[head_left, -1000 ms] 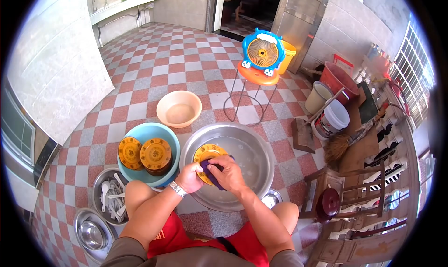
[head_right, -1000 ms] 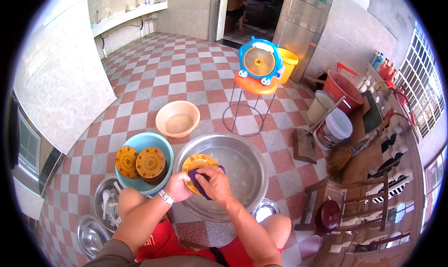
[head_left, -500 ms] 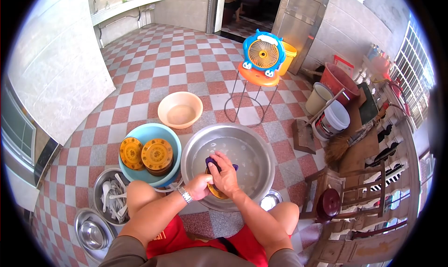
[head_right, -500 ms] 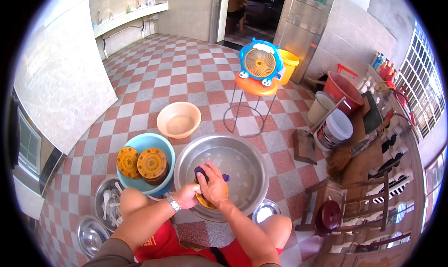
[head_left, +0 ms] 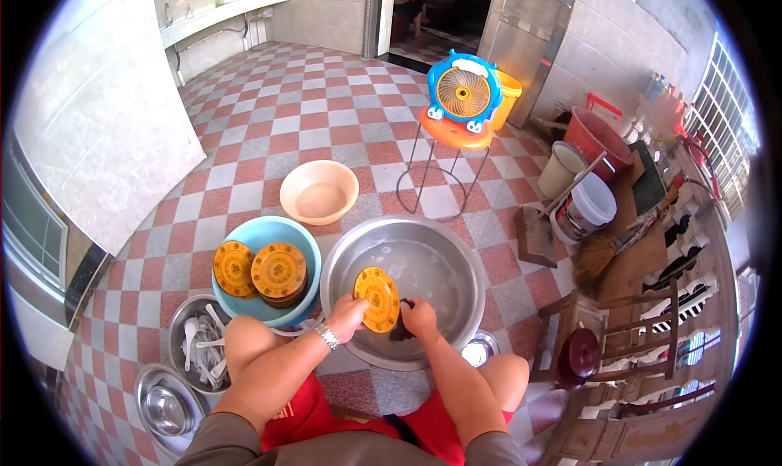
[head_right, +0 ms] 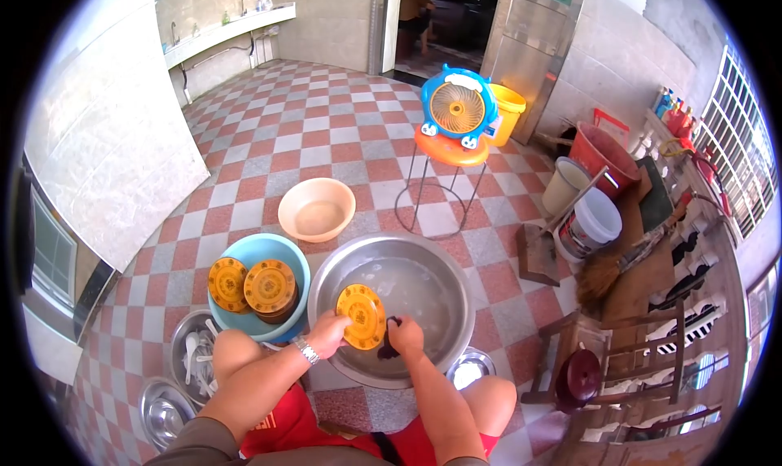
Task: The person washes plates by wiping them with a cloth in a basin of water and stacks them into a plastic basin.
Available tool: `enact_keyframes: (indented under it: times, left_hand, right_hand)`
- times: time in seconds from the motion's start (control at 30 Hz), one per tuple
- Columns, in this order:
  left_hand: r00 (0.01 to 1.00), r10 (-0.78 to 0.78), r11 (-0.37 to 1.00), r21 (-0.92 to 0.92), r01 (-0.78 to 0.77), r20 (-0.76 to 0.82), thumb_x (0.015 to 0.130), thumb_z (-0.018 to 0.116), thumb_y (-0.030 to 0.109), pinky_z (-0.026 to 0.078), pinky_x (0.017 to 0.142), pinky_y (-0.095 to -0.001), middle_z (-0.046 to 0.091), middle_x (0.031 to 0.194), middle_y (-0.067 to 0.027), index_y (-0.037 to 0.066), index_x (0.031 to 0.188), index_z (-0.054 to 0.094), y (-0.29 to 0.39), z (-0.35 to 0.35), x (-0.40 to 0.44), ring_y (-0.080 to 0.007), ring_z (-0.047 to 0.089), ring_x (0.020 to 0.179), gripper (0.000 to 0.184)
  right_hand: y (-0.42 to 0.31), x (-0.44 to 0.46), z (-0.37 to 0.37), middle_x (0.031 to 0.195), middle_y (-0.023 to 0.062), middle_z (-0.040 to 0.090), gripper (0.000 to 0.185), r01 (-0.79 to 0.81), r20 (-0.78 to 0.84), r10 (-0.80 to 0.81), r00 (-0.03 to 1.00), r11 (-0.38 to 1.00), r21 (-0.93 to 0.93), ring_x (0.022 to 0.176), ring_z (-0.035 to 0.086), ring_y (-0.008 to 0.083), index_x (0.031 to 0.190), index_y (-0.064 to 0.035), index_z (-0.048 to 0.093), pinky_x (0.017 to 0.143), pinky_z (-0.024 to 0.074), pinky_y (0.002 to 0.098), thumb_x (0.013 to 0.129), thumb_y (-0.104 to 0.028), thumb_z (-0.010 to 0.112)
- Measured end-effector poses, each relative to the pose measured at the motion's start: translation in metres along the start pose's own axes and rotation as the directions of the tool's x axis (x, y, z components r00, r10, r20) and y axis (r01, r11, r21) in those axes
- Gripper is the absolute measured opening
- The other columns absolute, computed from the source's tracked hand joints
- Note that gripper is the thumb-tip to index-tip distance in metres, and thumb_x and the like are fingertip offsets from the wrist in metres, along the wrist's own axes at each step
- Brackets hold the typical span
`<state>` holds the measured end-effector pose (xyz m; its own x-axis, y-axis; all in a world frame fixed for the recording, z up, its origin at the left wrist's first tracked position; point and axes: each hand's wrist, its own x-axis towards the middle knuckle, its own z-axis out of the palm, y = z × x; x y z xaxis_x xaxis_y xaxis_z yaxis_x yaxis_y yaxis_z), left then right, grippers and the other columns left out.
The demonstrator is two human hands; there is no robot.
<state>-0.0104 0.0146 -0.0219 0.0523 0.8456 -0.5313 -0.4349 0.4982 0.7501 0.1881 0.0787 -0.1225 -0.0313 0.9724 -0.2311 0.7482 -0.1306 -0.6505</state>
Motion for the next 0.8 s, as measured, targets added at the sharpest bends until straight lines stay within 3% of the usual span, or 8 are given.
enact_keyframes:
  times: [0.23, 0.33, 0.37, 0.43, 0.47, 0.63, 0.73, 0.8]
  left_hand:
    - [0.99, 0.054, 0.979, 0.2, -0.027, -0.127, 0.094, 0.054, 0.006, 0.063, 0.077, -0.0437, 0.066, 0.118, -0.021, -0.005, 0.127, 0.054, -0.007, -0.008, 0.011, -0.0328, 0.071, 0.103, 0.035]
    - [0.971, 0.127, 0.947, 0.316, -0.058, -0.2, 0.091, 0.055, 0.005, 0.062, 0.068, -0.0405, 0.069, 0.107, -0.02, -0.007, 0.119, 0.059, -0.014, -0.009, 0.013, -0.0301, 0.072, 0.092, 0.031]
    - [0.959, 0.166, 0.926, 0.372, -0.071, -0.229, 0.089, 0.055, 0.005, 0.061, 0.064, -0.0392, 0.07, 0.102, -0.0195, -0.008, 0.115, 0.061, -0.016, -0.009, 0.014, -0.0287, 0.073, 0.088, 0.029]
    - [0.929, 0.29, 0.837, 0.532, -0.131, -0.228, 0.089, 0.056, 0.005, 0.06, 0.062, -0.0383, 0.07, 0.099, -0.0193, -0.008, 0.113, 0.062, -0.043, -0.029, 0.042, -0.0274, 0.072, 0.083, 0.028]
    - [0.911, 0.349, 0.781, 0.606, -0.154, -0.219, 0.089, 0.056, 0.005, 0.059, 0.06, -0.0378, 0.07, 0.098, -0.0192, -0.008, 0.112, 0.062, -0.053, -0.036, 0.052, -0.0267, 0.072, 0.081, 0.028]
    - [0.987, 0.114, 0.936, 0.344, -0.069, -0.114, 0.088, 0.056, 0.005, 0.06, 0.062, -0.0413, 0.07, 0.096, -0.0157, -0.005, 0.112, 0.063, -0.019, -0.008, 0.016, -0.0276, 0.071, 0.081, 0.027]
    - [1.0, 0.009, 0.989, 0.15, -0.007, -0.008, 0.088, 0.056, 0.002, 0.061, 0.069, -0.0425, 0.067, 0.105, -0.015, -0.004, 0.117, 0.06, -0.011, -0.004, 0.011, -0.0282, 0.07, 0.091, 0.03]
    - [0.999, -0.01, 0.998, 0.065, 0.007, 0.042, 0.088, 0.056, 0.0, 0.062, 0.074, -0.0419, 0.065, 0.11, -0.0157, -0.004, 0.119, 0.058, -0.007, 0.001, 0.004, -0.0279, 0.069, 0.096, 0.032]
  right_hand:
    - [0.053, 0.015, 0.02, 0.106, 0.0187, 0.072, 0.04, -0.125, -0.076, 0.128, 0.989, 0.991, 0.048, 0.098, 0.069, 0.0356, 0.113, -0.0044, 0.07, 0.09, 0.0535, 0.0418, 0.087, -0.034, 0.066]
    - [0.065, 0.041, 0.037, 0.105, 0.0178, 0.073, 0.036, -0.035, 0.219, -0.021, 0.976, 0.968, 0.247, 0.091, 0.071, 0.0312, 0.114, -0.0005, 0.069, 0.085, 0.055, 0.0396, 0.091, -0.027, 0.065]
    - [0.062, 0.042, 0.04, 0.105, 0.0167, 0.072, 0.034, -0.178, 0.277, 0.046, 0.96, 0.862, 0.474, 0.09, 0.07, 0.0288, 0.115, -0.0002, 0.069, 0.084, 0.0552, 0.0384, 0.091, -0.025, 0.065]
    - [0.0, 0.015, 0.022, 0.105, 0.0145, 0.072, 0.031, -0.435, 0.432, 0.118, 0.894, 0.452, 0.779, 0.088, 0.07, 0.024, 0.117, 0.0003, 0.069, 0.08, 0.0557, 0.0358, 0.093, -0.019, 0.065]
    - [-0.026, 0.002, 0.012, 0.104, 0.0134, 0.072, 0.031, -0.391, 0.407, 0.088, 0.909, 0.511, 0.765, 0.089, 0.069, 0.0225, 0.117, 0.0001, 0.069, 0.08, 0.0557, 0.035, 0.092, -0.018, 0.067]
    - [-0.11, -0.051, -0.029, 0.102, 0.0102, 0.071, 0.032, -0.056, 0.187, -0.086, 0.979, 0.764, 0.643, 0.088, 0.067, 0.0174, 0.118, 0.0002, 0.069, 0.081, 0.0553, 0.032, 0.091, -0.018, 0.07]
    - [-0.112, -0.051, -0.029, 0.104, 0.0124, 0.072, 0.031, 0.133, 0.073, -0.227, 0.971, 0.768, 0.627, 0.093, 0.068, 0.0205, 0.116, 0.0002, 0.07, 0.087, 0.0542, 0.0331, 0.091, -0.019, 0.069]
    - [-0.106, -0.046, -0.029, 0.108, 0.0142, 0.071, 0.028, 0.403, -0.092, -0.414, 0.906, 0.774, 0.487, 0.1, 0.067, 0.0248, 0.113, -0.0026, 0.071, 0.092, 0.0524, 0.0344, 0.091, -0.019, 0.069]
